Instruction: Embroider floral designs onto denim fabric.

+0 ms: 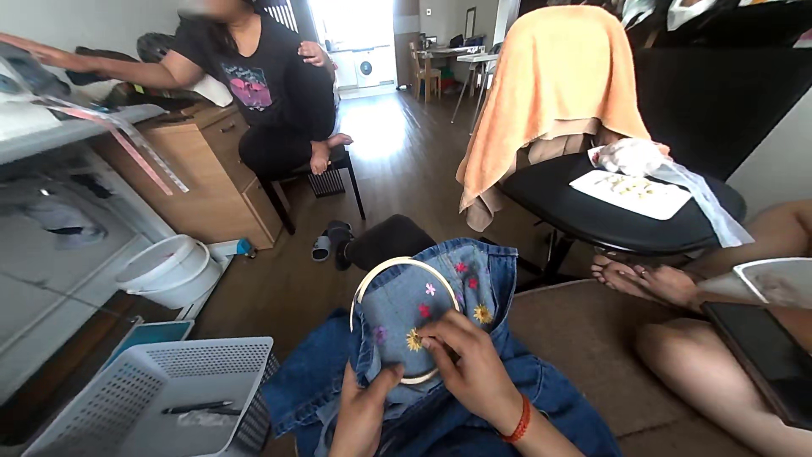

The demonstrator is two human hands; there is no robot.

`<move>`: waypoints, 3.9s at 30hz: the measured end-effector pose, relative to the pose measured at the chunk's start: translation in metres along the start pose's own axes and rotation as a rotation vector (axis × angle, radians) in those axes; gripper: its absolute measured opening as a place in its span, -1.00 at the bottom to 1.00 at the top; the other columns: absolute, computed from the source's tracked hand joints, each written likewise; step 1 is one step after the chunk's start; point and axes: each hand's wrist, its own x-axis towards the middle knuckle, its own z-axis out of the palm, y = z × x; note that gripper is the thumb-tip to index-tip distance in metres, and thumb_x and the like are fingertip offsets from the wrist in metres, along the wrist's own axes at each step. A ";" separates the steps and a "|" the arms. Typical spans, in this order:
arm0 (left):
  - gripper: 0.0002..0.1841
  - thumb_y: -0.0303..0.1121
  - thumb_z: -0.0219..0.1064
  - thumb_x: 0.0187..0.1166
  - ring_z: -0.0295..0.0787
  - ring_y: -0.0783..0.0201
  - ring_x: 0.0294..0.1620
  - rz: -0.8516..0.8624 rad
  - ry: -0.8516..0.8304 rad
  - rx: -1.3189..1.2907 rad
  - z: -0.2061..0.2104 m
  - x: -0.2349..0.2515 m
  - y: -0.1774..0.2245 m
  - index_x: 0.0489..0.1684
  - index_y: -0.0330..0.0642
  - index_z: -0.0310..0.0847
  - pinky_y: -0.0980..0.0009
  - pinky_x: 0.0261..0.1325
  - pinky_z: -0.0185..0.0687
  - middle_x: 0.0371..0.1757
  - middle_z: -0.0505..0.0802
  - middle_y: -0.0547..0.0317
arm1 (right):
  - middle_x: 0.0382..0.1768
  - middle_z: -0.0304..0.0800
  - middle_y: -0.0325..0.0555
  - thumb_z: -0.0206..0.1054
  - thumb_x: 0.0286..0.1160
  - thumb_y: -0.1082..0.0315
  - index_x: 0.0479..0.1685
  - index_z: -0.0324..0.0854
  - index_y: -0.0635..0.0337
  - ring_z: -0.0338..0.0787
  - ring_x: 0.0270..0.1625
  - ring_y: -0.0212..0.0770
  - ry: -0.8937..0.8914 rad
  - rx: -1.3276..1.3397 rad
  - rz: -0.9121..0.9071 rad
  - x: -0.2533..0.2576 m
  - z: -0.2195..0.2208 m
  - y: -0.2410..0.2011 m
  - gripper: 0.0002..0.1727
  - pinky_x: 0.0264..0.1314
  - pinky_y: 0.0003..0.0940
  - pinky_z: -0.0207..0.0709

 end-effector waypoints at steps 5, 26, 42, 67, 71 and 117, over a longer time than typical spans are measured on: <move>-0.31 -0.72 0.35 0.14 0.85 0.34 0.06 -0.005 0.005 0.006 0.000 -0.001 0.001 0.42 -0.44 0.28 0.37 0.14 0.83 0.08 0.82 0.04 | -0.35 0.72 -0.14 0.27 0.51 0.36 -0.19 0.87 0.09 0.72 -0.30 -0.35 0.009 -0.029 -0.020 0.001 0.001 -0.001 -0.78 -0.19 -0.56 0.64; -0.33 -0.74 0.36 0.18 0.85 0.37 0.07 0.016 -0.038 -0.002 -0.002 -0.002 0.001 0.42 -0.46 0.28 0.37 0.19 0.81 0.06 0.84 0.09 | -0.34 0.68 -0.21 0.30 0.54 0.30 -0.20 0.85 0.05 0.66 -0.32 -0.52 0.071 0.029 -0.018 0.002 0.003 0.003 -0.81 -0.22 -0.73 0.57; -0.32 -0.71 0.36 0.17 0.86 0.37 0.06 0.017 -0.028 0.019 0.000 -0.003 0.002 0.43 -0.46 0.29 0.37 0.16 0.82 0.07 0.84 0.09 | -0.33 0.72 -0.18 0.32 0.52 0.33 -0.20 0.84 0.12 0.66 -0.35 -0.50 0.068 0.039 -0.017 0.005 -0.003 -0.001 -0.83 -0.24 -0.73 0.57; -0.28 -0.73 0.37 0.10 0.86 0.38 0.04 0.009 0.010 0.002 -0.002 -0.004 0.000 0.42 -0.43 0.26 0.39 0.13 0.83 0.06 0.83 0.11 | -0.37 0.67 -0.15 0.22 0.42 0.48 -0.19 0.87 0.04 0.70 -0.33 -0.31 0.022 -0.115 -0.089 0.007 -0.001 -0.002 -0.73 -0.21 -0.53 0.65; -0.29 -0.73 0.37 0.10 0.86 0.39 0.03 0.009 0.008 0.002 -0.002 -0.004 -0.001 0.42 -0.43 0.25 0.38 0.12 0.84 0.05 0.83 0.12 | -0.38 0.65 -0.13 0.22 0.37 0.52 -0.18 0.88 0.03 0.70 -0.34 -0.26 0.040 -0.191 -0.125 0.007 -0.001 -0.004 -0.70 -0.24 -0.49 0.66; -0.36 -0.76 0.35 0.12 0.87 0.41 0.03 0.035 -0.022 -0.011 -0.005 -0.003 -0.001 0.33 -0.40 0.31 0.39 0.14 0.83 0.02 0.85 0.18 | -0.39 0.64 -0.19 0.23 0.54 0.42 -0.30 0.83 -0.01 0.68 -0.33 -0.36 0.049 -0.033 -0.086 0.017 0.000 0.003 -0.77 -0.26 -0.55 0.60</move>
